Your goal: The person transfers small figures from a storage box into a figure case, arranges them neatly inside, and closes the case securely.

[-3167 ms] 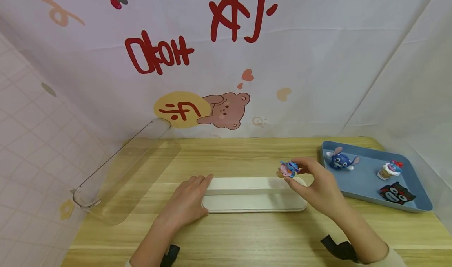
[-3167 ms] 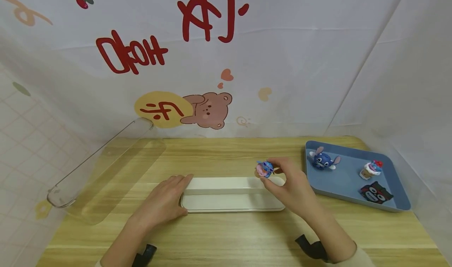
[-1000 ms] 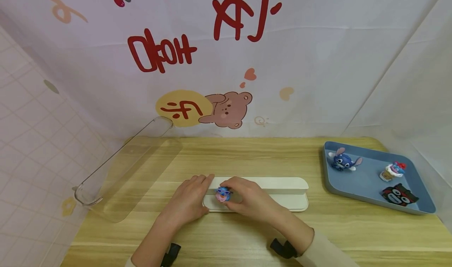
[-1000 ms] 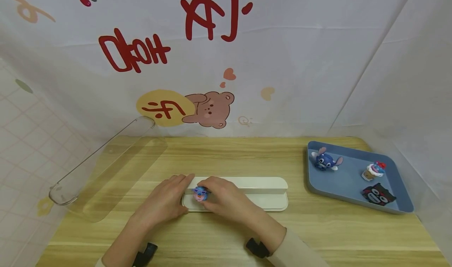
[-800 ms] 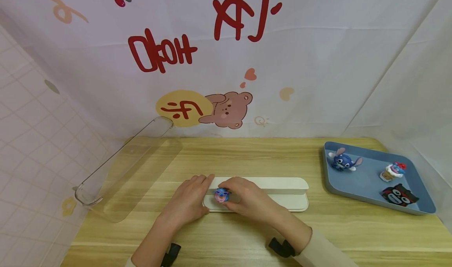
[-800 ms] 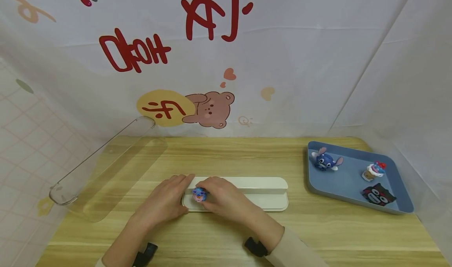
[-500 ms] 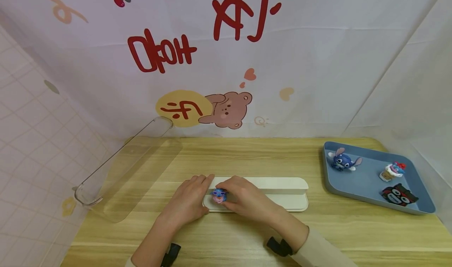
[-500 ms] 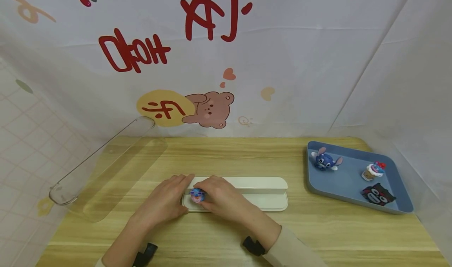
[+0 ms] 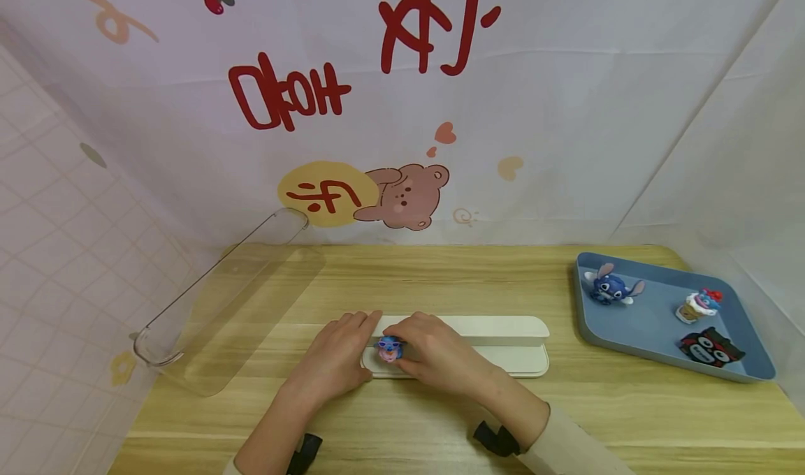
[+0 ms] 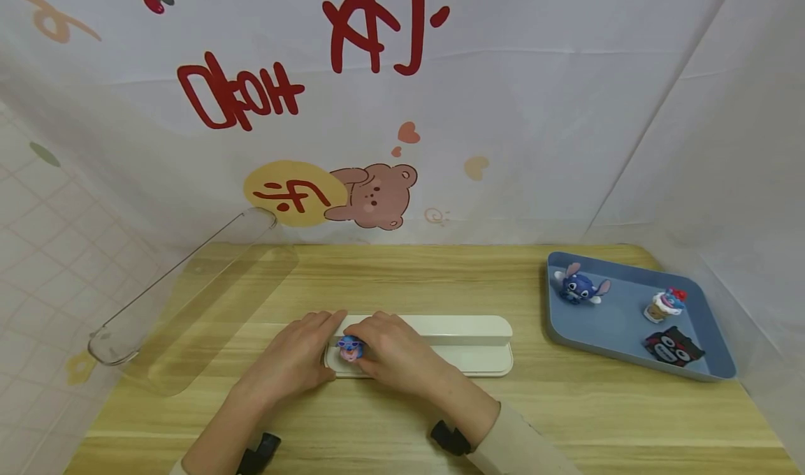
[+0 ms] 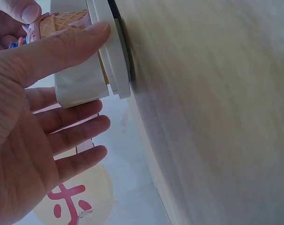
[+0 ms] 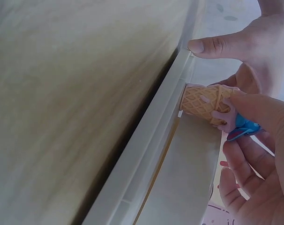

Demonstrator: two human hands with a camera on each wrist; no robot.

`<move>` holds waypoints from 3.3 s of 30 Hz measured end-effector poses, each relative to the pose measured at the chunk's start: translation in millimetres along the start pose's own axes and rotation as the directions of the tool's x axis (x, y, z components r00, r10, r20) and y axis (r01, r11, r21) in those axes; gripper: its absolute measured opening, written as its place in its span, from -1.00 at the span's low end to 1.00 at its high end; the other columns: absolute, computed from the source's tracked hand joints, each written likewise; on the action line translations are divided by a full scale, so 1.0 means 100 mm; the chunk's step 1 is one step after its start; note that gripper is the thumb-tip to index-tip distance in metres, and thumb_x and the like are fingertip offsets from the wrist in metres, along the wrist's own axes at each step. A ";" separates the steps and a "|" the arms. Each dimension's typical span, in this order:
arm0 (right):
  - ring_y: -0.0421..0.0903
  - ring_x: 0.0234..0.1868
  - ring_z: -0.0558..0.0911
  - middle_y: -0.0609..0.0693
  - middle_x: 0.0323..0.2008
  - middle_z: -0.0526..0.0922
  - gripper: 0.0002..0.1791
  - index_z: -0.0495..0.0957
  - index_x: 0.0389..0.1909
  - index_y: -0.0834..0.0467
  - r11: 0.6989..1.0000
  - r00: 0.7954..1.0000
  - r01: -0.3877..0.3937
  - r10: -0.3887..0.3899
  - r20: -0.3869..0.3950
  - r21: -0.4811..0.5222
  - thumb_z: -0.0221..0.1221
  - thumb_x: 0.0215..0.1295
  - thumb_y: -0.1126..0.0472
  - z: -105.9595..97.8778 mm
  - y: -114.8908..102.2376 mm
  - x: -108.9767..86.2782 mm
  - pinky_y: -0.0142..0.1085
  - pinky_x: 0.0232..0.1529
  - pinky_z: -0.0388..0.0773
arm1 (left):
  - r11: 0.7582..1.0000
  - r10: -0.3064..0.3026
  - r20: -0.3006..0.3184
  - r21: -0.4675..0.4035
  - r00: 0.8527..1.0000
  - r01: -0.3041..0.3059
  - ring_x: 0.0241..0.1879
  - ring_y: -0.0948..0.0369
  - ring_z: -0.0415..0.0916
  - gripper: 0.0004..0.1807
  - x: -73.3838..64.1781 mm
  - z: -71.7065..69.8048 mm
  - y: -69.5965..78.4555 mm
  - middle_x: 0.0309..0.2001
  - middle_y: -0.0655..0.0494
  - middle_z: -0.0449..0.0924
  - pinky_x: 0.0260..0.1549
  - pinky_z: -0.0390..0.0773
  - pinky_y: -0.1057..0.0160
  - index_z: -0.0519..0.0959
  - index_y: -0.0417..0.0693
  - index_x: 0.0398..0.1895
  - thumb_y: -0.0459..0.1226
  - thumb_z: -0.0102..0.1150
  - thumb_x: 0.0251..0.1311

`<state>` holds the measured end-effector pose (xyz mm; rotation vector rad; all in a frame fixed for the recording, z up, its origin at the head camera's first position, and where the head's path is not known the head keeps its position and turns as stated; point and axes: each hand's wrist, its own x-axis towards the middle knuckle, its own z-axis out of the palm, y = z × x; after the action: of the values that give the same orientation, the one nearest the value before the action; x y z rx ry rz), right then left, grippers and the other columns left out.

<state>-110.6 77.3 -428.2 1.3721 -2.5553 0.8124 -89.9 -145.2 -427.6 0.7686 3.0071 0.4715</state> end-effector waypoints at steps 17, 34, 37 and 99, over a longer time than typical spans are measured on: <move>-0.11 0.12 0.64 -0.09 0.04 0.72 -0.47 0.65 0.16 0.17 0.997 1.000 -0.021 0.020 -0.009 -0.073 0.54 0.18 0.14 -0.09 -0.03 -0.05 -0.15 0.21 0.58 | 1.000 0.015 -0.004 0.005 1.000 -0.015 0.20 -0.06 0.53 0.07 0.01 -0.01 0.01 0.17 -0.10 0.60 0.18 0.54 -0.14 0.43 -0.29 0.43 -0.28 0.78 -0.25; 0.02 0.18 0.63 0.02 0.17 0.65 -0.43 0.59 0.24 0.17 0.991 0.967 -0.036 0.003 -0.254 -0.126 0.46 0.27 0.06 -0.58 0.17 -0.45 0.01 0.17 0.60 | 1.000 -0.005 0.019 -0.019 1.000 0.005 0.21 -0.07 0.52 0.10 0.00 0.02 0.00 0.18 -0.12 0.59 0.21 0.53 -0.13 0.41 -0.28 0.46 -0.29 0.79 -0.27; 0.10 0.19 0.63 0.09 0.19 0.65 -0.44 0.57 0.26 0.21 0.988 0.955 -0.051 0.005 -0.296 -0.147 0.39 0.36 -0.01 -0.69 0.28 -0.59 0.06 0.15 0.58 | 1.000 -0.010 0.025 -0.024 1.000 0.010 0.22 -0.07 0.51 0.10 0.00 0.03 0.00 0.19 -0.13 0.58 0.23 0.51 -0.14 0.40 -0.28 0.46 -0.30 0.78 -0.26; 0.33 -0.20 0.65 0.45 -0.10 0.64 -0.30 0.53 0.17 0.48 0.681 0.702 -0.712 0.686 -0.189 -0.170 0.50 0.26 0.03 -1.70 1.92 -2.00 0.17 -0.34 0.59 | 0.999 -0.029 0.035 -0.036 0.999 0.030 0.24 -0.07 0.49 0.07 -0.01 0.00 0.00 0.23 -0.13 0.57 0.25 0.49 -0.13 0.39 -0.26 0.48 -0.30 0.75 -0.20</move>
<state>-172.5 397.2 -431.5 0.2134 -2.9622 0.6010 -89.2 -145.0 -427.9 0.7217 2.9646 0.5056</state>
